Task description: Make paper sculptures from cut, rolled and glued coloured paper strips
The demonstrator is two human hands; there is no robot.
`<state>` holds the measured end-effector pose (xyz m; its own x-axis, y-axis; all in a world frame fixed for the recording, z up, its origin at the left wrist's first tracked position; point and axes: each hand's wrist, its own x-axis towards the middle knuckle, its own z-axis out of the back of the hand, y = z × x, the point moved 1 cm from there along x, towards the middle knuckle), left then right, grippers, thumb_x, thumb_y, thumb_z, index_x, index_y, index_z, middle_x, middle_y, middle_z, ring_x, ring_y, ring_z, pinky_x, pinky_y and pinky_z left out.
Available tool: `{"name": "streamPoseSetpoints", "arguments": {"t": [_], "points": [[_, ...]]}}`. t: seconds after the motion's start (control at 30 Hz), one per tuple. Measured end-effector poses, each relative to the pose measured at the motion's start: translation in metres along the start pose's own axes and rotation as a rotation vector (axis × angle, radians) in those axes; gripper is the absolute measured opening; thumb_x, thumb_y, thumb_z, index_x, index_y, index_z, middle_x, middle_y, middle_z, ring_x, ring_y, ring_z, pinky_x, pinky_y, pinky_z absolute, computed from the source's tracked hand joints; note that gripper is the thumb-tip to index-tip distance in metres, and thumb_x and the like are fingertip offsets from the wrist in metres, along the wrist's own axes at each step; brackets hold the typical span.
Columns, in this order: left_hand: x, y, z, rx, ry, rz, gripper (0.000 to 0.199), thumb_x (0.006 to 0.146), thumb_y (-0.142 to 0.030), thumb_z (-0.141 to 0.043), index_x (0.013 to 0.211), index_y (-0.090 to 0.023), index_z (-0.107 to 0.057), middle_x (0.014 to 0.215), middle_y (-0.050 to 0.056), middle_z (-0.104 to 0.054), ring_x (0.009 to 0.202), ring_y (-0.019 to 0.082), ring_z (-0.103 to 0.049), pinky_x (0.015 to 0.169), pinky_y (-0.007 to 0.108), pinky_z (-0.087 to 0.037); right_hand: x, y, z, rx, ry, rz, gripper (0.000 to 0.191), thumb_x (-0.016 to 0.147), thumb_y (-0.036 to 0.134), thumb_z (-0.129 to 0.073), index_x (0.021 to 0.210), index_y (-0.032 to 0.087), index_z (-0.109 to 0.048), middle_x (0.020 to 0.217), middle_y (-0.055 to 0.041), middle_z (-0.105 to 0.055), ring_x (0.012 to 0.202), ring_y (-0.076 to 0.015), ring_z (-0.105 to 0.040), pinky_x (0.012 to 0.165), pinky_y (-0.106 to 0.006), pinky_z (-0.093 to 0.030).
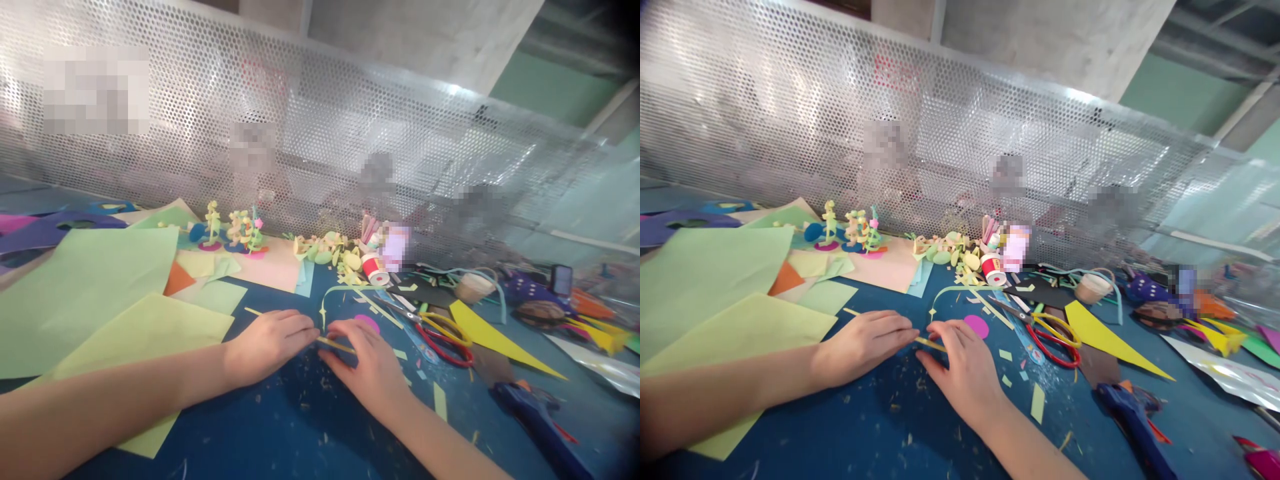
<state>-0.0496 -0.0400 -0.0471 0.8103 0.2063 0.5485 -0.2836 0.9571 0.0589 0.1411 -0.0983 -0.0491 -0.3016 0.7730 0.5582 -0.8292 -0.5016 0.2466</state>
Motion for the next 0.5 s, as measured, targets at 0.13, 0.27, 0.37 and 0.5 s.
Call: {"name": "streamPoseSetpoints", "arguments": {"t": [0.13,0.27,0.37,0.5], "points": [[-0.0006,-0.0001,-0.0002,-0.008,0.000,-0.004,0.024,0.090,-0.016,-0.039,0.109,-0.013,-0.053,0.099,0.008,-0.060,0.087,0.017,-0.055,0.078,0.029,-0.048,-0.0018,0.0027,0.0007,0.001,-0.010,0.025,0.018,0.082,0.027,-0.057,0.099,0.020,-0.054,0.091,-0.0056,-0.066,0.087,-0.0198,-0.059,0.076,-0.033,-0.049],[-0.0010,-0.0006,-0.0002,-0.012,-0.007,0.014,0.023,0.090,-0.015,-0.038,0.108,-0.015,-0.054,0.097,0.007,-0.060,0.086,0.016,-0.056,0.079,0.028,-0.048,-0.0006,0.0025,0.0005,0.003,-0.002,-0.016,0.018,0.082,0.027,-0.057,0.099,0.020,-0.056,0.091,-0.0052,-0.066,0.086,-0.0194,-0.060,0.075,-0.033,-0.048],[-0.0008,-0.0013,-0.0001,-0.015,-0.009,0.007,0.024,0.090,-0.015,-0.038,0.108,-0.014,-0.054,0.097,0.007,-0.060,0.086,0.016,-0.056,0.078,0.028,-0.048,0.0011,0.0028,0.0007,0.025,-0.002,-0.006,0.008,0.083,0.023,-0.055,0.090,0.020,-0.058,0.084,-0.0046,-0.065,0.081,-0.0184,-0.059,0.071,-0.032,-0.049],[0.0002,-0.0021,0.0003,-0.040,-0.012,0.020,0.023,0.091,-0.021,-0.040,0.108,-0.015,-0.054,0.097,0.007,-0.060,0.087,0.016,-0.056,0.079,0.029,-0.048,0.0006,0.0047,0.0015,0.059,-0.003,0.017,0.007,0.084,0.017,-0.052,0.083,0.019,-0.058,0.080,-0.0046,-0.064,0.078,-0.0178,-0.058,0.070,-0.031,-0.048]]}}
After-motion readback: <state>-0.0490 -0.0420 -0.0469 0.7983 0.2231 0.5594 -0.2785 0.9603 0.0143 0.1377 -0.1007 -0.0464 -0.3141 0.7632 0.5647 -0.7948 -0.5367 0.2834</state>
